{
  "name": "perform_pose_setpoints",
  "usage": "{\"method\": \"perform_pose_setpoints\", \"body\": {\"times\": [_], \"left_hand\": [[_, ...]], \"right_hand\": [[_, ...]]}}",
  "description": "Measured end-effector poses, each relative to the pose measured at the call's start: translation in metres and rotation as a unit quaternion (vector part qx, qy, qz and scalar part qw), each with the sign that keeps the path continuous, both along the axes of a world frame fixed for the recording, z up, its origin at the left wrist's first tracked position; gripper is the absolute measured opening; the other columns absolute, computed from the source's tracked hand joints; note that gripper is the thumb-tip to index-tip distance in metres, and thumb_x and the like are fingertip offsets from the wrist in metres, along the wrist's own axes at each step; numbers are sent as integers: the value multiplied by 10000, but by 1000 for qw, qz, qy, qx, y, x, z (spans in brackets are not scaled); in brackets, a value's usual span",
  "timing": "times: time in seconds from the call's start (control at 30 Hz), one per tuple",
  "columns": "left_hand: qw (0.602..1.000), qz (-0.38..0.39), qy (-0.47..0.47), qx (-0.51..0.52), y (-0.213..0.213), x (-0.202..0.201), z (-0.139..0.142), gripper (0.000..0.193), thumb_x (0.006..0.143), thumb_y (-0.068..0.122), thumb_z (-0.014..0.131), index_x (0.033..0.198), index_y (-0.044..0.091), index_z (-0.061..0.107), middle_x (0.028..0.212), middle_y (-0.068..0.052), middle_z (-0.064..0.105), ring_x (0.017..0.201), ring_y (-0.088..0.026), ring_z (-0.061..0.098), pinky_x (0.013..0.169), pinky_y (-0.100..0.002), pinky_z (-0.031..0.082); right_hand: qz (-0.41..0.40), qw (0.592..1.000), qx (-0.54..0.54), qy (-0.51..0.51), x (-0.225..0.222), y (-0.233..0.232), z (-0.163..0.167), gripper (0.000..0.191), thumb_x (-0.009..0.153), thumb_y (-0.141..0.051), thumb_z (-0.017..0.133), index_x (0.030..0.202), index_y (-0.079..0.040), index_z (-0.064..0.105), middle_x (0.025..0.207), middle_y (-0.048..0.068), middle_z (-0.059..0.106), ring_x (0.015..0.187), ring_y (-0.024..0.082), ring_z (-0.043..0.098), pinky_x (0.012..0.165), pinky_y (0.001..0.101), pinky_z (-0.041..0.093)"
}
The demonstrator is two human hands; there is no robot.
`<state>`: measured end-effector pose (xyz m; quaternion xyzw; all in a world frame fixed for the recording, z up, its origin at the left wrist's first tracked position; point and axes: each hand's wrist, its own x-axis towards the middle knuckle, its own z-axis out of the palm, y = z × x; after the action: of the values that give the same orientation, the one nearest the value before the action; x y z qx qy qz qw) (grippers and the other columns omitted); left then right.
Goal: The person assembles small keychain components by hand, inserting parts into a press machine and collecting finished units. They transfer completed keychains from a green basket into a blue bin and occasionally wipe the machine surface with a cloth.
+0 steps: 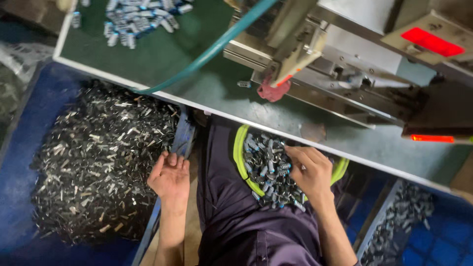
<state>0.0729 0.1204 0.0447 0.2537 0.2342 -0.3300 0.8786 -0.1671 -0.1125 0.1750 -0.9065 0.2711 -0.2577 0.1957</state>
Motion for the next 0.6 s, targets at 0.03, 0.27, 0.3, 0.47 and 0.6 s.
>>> {"method": "perform_pose_setpoints", "body": {"times": [0.03, 0.27, 0.3, 0.47, 0.6], "left_hand": [[1000, -9, -21, 15, -2, -2, 3, 92, 964, 172, 589, 930, 87, 585, 739, -20, 504, 702, -169, 445, 708, -328, 387], [924, -170, -298, 170, -41, -35, 23, 67, 966, 122, 594, 974, 56, 598, 788, -64, 599, 692, -170, 540, 662, -304, 451], [896, -213, -341, 188, -45, -44, 26, 72, 947, 104, 614, 993, 49, 607, 820, -54, 604, 741, -158, 554, 699, -294, 466], [684, -387, -560, 263, -47, -95, 51, 84, 876, 99, 706, 931, 43, 676, 867, -58, 679, 803, -225, 640, 748, -344, 531], [499, -385, -731, 263, -48, -125, 59, 165, 784, 141, 766, 911, 52, 707, 910, -109, 684, 875, -322, 644, 804, -417, 508]], "right_hand": [[-12, 1000, 19, 0, 1, 2, 0, 287, 772, 67, 703, 1024, -63, 752, 981, 96, 736, 875, 279, 719, 775, 380, 578], [55, 990, 54, 120, 18, 8, -3, 480, 780, -28, 722, 1253, -20, 640, 1236, 163, 647, 1173, 372, 590, 974, 462, 479], [49, 988, 56, 132, 20, 8, -5, 510, 779, -39, 725, 1277, -9, 620, 1242, 179, 629, 1187, 386, 573, 981, 469, 469], [40, 987, 74, 137, 17, 2, -12, 482, 806, -112, 751, 1256, -10, 615, 1209, 182, 631, 1149, 395, 578, 952, 479, 469], [19, 993, 76, 93, 5, 1, -16, 387, 848, -119, 749, 1212, -32, 649, 1197, 141, 662, 1125, 369, 608, 950, 462, 493]]}}
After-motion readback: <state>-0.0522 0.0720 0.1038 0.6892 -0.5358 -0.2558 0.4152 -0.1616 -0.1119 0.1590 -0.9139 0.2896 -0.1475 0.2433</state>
